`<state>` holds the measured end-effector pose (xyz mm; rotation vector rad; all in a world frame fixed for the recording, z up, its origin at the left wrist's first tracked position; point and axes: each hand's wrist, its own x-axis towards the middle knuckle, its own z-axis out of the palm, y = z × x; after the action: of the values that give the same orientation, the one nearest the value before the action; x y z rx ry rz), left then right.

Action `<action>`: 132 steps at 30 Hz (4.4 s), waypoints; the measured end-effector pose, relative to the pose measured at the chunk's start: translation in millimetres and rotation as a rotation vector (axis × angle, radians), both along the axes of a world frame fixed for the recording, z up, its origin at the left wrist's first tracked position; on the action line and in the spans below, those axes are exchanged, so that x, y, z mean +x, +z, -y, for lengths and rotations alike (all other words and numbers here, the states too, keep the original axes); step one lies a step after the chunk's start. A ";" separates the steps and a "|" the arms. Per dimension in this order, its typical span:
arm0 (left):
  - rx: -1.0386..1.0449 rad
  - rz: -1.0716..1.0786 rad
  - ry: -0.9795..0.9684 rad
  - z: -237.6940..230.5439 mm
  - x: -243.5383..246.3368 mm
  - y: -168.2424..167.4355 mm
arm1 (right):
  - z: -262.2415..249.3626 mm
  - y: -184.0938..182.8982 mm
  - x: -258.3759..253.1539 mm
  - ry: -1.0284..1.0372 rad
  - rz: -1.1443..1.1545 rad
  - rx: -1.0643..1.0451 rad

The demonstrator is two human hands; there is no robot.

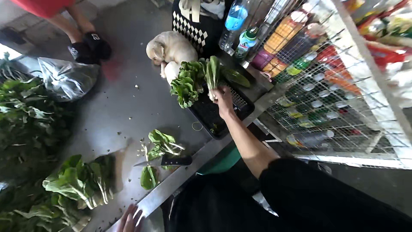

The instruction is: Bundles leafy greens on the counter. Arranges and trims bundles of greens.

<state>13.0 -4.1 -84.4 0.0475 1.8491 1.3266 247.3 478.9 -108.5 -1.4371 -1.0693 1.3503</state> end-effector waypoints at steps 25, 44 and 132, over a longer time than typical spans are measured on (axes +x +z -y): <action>0.495 0.282 -0.123 81.8 -36.4 -0.6 | 401.8 40.5 -160.4 1.221 0.319 0.942; 0.569 0.344 0.098 128.4 -44.0 -15.0 | 450.6 36.6 -193.0 1.477 0.389 0.700; 0.372 0.038 0.169 -65.9 55.1 -20.9 | 253.8 31.7 -106.6 1.350 0.512 0.333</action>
<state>68.1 61.7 -105.3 0.0622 1.5806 1.7641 140.7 225.2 -76.8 -0.7106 -2.7311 1.4929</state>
